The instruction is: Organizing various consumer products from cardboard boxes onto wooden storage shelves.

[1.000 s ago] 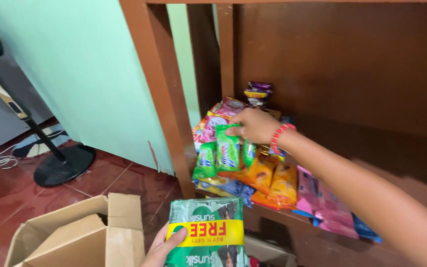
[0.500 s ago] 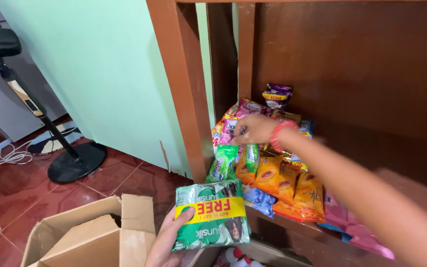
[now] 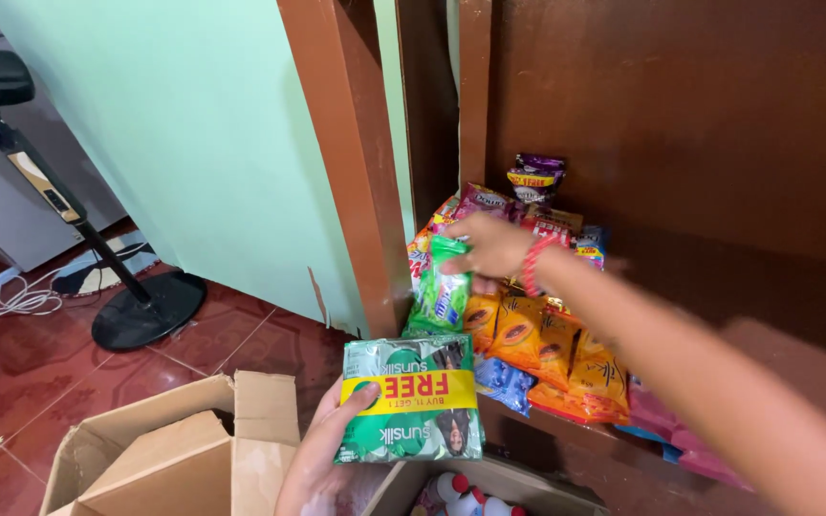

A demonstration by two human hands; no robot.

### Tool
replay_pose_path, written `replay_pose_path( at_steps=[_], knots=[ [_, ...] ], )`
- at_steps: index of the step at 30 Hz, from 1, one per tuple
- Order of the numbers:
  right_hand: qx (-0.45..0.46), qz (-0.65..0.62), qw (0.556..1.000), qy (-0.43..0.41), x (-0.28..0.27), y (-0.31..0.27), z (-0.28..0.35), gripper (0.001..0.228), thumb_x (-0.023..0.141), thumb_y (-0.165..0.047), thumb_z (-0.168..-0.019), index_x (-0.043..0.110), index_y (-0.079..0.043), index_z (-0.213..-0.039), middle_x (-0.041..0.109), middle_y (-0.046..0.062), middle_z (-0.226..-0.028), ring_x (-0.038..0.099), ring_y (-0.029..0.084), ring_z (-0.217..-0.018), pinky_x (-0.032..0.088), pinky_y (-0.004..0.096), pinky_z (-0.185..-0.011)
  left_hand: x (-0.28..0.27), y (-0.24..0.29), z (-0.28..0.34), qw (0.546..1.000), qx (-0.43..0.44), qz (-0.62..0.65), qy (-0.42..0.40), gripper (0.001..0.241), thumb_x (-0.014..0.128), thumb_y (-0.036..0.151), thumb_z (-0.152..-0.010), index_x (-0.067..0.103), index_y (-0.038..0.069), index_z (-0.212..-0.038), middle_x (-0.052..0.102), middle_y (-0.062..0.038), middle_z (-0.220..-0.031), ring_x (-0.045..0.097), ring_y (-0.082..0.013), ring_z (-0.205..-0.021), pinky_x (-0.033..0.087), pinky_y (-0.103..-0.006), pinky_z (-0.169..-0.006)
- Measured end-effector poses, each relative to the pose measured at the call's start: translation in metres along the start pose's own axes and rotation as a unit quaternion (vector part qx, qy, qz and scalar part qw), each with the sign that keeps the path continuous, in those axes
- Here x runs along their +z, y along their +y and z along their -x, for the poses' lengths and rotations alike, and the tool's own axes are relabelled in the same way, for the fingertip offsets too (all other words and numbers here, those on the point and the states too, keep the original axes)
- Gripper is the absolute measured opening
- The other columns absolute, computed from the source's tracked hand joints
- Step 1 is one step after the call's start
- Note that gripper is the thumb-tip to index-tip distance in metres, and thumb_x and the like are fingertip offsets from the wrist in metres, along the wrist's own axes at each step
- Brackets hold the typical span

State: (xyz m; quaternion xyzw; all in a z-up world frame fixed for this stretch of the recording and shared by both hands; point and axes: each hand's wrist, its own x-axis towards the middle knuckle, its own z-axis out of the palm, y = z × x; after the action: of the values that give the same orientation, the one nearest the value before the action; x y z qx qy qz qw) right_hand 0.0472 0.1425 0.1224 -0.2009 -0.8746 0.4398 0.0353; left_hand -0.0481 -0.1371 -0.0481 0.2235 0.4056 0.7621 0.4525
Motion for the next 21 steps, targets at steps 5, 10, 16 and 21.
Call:
replay_pose_path(
  at_steps=[5,10,16,21],
  knots=[
    [-0.248,0.209,0.935,0.147,0.034,0.03,-0.028,0.037,0.085,-0.025,-0.078,0.074,-0.006,-0.107,0.077,0.012,-0.097,0.074,0.026,-0.09,0.057,0.04,-0.078,0.007,0.011,0.019,0.999,-0.02,-0.002,0.027,0.049,0.067,0.017,-0.087,0.059,0.003,-0.134,0.073,-0.012,-0.118,0.071,-0.0205,-0.104,0.059,-0.0379,-0.087],
    [-0.263,0.199,0.941,0.081,0.035,0.049,-0.046,0.05,0.072,-0.041,-0.092,0.064,-0.006,-0.126,0.071,0.019,-0.114,0.068,0.033,-0.106,0.054,0.044,-0.089,-0.004,0.012,0.024,0.999,-0.002,-0.012,0.03,0.052,0.066,0.016,-0.088,0.056,0.004,-0.137,0.072,-0.012,-0.123,0.07,-0.0202,-0.107,0.057,-0.0382,-0.09],
    [-0.246,0.278,0.928,0.029,0.039,0.052,-0.046,0.048,0.059,-0.045,-0.101,0.065,-0.009,-0.132,0.07,0.02,-0.122,0.061,0.037,-0.116,0.048,0.045,-0.098,-0.009,0.005,0.017,0.999,-0.008,0.001,0.038,0.047,0.066,0.017,-0.089,0.059,0.002,-0.133,0.072,-0.014,-0.118,0.071,-0.022,-0.103,0.059,-0.039,-0.087],
    [-0.263,0.226,0.938,-0.029,0.031,0.043,-0.036,0.051,0.059,-0.05,-0.097,0.062,-0.006,-0.124,0.071,0.017,-0.114,0.068,0.031,-0.108,0.053,0.04,-0.092,-0.011,0.005,0.01,0.999,0.002,0.005,0.039,0.044,0.067,0.017,-0.089,0.06,0.0,-0.129,0.073,-0.015,-0.115,0.072,-0.0226,-0.099,0.059,-0.0395,-0.084]
  ],
)
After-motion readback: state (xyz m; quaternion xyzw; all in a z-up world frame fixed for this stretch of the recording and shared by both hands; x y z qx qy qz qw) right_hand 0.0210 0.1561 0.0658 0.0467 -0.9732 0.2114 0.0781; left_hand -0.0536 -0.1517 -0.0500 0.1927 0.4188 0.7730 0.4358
